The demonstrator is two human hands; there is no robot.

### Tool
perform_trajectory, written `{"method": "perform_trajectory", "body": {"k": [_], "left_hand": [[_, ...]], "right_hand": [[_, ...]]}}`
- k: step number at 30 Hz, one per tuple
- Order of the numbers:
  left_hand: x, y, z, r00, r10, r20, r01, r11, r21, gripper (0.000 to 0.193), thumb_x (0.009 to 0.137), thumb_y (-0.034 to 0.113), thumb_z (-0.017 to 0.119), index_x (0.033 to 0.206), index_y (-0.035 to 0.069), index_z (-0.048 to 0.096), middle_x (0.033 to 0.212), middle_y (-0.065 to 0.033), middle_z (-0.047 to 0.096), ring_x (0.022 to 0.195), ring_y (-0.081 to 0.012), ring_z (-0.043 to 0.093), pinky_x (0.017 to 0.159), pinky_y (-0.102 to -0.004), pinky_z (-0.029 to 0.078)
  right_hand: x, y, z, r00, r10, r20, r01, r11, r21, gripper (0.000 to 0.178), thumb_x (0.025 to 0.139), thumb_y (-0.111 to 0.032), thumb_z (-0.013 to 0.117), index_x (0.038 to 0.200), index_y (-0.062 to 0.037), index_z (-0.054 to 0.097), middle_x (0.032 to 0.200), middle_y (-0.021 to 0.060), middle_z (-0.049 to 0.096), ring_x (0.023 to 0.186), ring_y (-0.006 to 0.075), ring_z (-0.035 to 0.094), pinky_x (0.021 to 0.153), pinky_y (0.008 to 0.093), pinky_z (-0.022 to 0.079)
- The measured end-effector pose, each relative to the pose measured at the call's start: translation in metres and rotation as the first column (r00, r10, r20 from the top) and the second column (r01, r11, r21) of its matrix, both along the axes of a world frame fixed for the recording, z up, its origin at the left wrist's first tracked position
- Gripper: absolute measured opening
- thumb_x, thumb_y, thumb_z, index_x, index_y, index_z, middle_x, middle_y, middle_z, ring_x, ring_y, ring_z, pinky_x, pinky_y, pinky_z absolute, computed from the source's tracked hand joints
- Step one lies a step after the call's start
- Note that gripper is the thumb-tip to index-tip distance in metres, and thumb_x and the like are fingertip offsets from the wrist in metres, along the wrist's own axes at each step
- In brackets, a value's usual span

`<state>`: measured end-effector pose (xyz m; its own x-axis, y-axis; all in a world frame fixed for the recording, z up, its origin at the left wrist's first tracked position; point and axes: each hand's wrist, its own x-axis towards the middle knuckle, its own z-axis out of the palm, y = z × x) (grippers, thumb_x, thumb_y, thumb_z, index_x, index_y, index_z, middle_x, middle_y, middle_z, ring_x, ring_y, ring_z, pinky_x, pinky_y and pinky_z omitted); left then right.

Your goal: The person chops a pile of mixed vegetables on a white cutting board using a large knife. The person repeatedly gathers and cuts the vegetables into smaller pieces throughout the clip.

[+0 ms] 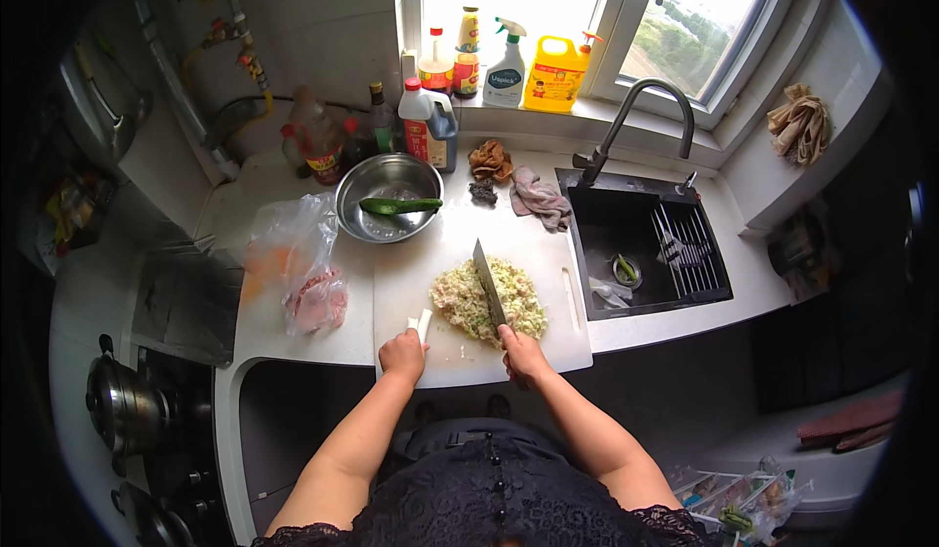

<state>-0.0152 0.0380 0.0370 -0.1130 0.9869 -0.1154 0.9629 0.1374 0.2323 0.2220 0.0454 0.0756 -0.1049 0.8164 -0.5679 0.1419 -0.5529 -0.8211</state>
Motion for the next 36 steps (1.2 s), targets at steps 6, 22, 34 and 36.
{"method": "perform_trajectory", "body": {"k": [6,22,34,36], "left_hand": [[0.001,0.001,0.005,1.000,0.012,-0.012,-0.012,1.000,-0.020,0.030,0.076,0.033,0.071,0.084,0.006,0.062,0.078,-0.0136,0.067,0.072,-0.0323,0.066,0.063,-0.0423,0.053],[0.005,-0.002,0.005,0.999,0.036,-0.023,-0.036,0.999,-0.011,0.029,0.076,0.033,0.071,0.083,0.006,0.061,0.077,-0.0134,0.067,0.071,-0.0320,0.066,0.064,-0.0420,0.052],[0.004,0.000,-0.003,0.998,0.050,-0.049,-0.049,0.999,0.023,0.033,0.073,0.036,0.072,0.081,0.006,0.061,0.075,-0.0134,0.066,0.069,-0.0322,0.066,0.063,-0.0415,0.053],[0.006,-0.001,-0.002,0.998,0.052,-0.045,-0.051,0.999,0.014,0.033,0.073,0.037,0.072,0.081,0.006,0.061,0.075,-0.0135,0.066,0.069,-0.0323,0.066,0.063,-0.0417,0.053]], "right_hand": [[-0.012,0.008,0.013,1.000,0.014,-0.019,-0.011,0.991,0.130,0.041,0.094,-0.046,0.045,0.078,-0.0084,0.045,0.048,0.0018,0.040,0.033,0.0135,0.037,0.033,0.0302,0.033],[-0.013,0.011,0.003,0.996,0.093,0.011,-0.092,0.995,-0.027,0.042,0.095,-0.047,0.042,0.079,-0.0077,0.046,0.049,0.0020,0.040,0.035,0.0135,0.037,0.033,0.0310,0.031],[-0.018,0.005,0.025,0.997,0.069,-0.029,-0.065,0.991,0.120,0.041,0.095,-0.045,0.043,0.077,-0.0083,0.046,0.048,0.0011,0.040,0.034,0.0126,0.036,0.033,0.0293,0.030],[-0.016,0.003,0.007,0.994,0.106,0.018,-0.108,0.977,0.182,0.041,0.095,-0.046,0.043,0.078,-0.0083,0.047,0.047,0.0011,0.039,0.033,0.0126,0.036,0.032,0.0293,0.030]]}}
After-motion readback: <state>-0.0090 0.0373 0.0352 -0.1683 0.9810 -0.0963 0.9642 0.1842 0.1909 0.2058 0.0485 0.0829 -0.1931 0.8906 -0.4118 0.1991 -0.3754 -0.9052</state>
